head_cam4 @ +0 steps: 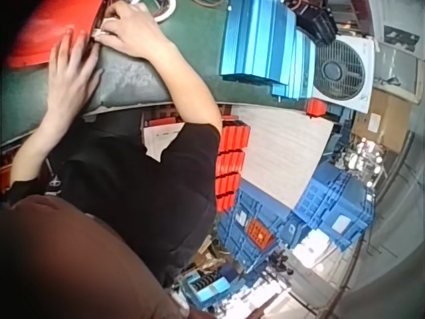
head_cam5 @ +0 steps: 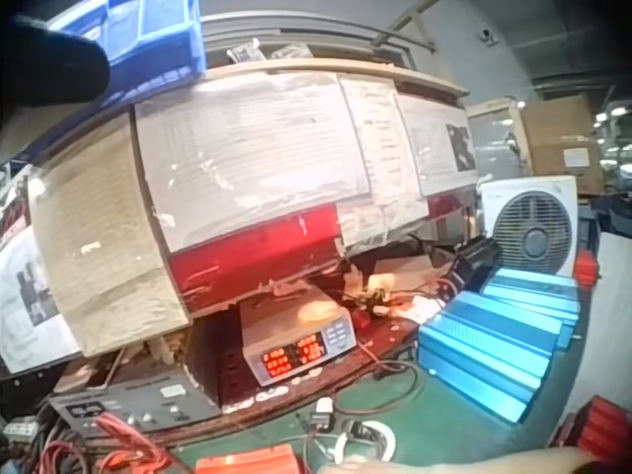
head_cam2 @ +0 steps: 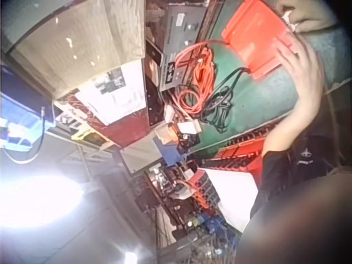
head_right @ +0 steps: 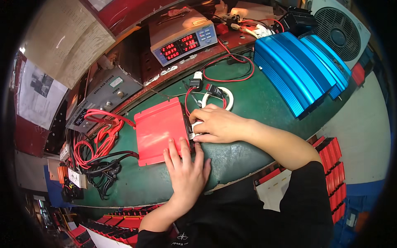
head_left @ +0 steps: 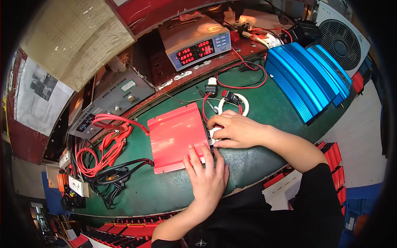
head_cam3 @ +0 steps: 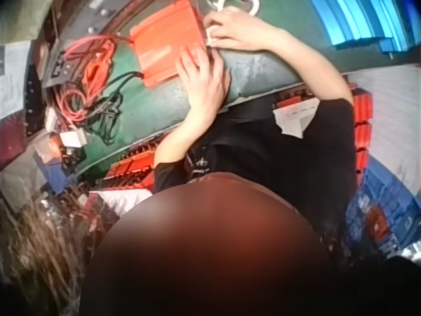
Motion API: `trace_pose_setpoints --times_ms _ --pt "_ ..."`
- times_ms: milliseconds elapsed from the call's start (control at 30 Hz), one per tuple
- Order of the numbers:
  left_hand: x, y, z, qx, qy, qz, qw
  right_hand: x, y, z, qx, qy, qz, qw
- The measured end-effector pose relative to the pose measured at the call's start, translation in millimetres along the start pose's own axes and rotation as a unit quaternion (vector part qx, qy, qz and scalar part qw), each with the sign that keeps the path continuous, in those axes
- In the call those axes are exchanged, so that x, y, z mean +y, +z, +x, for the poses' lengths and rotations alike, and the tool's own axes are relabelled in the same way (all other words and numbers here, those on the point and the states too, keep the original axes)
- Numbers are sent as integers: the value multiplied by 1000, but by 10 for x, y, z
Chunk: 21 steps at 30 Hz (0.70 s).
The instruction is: Connecting an electronic device to a testing station, monitoring digital displays for readings, and sorting the device.
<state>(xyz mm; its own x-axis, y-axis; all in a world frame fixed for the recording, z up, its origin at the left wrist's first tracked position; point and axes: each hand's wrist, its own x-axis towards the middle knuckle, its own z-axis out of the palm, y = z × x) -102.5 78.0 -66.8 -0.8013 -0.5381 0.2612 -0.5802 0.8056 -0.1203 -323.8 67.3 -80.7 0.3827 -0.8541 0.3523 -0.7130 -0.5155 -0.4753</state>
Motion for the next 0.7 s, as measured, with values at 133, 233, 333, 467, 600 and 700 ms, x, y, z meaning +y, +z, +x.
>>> trace_pose_setpoints --times_ms 133,233,333,467,600,700 --pt "-1 21 13 5 -1 10 1000 -17 -6 23 8 1 -9 1000" --pt "33 40 17 -6 -4 24 1000 -3 43 7 18 1 -2 1000" --pt "27 36 24 -6 -6 34 999 31 -30 18 -7 -14 13 1000" --pt "44 22 32 -8 -7 26 1000 249 -295 -108 -87 -25 41 995" --pt "-79 39 -32 35 17 -47 998 139 -179 -21 -37 -22 10 999" --pt "-383 2 -231 123 47 -224 966 130 -220 -43 -44 35 83 995"
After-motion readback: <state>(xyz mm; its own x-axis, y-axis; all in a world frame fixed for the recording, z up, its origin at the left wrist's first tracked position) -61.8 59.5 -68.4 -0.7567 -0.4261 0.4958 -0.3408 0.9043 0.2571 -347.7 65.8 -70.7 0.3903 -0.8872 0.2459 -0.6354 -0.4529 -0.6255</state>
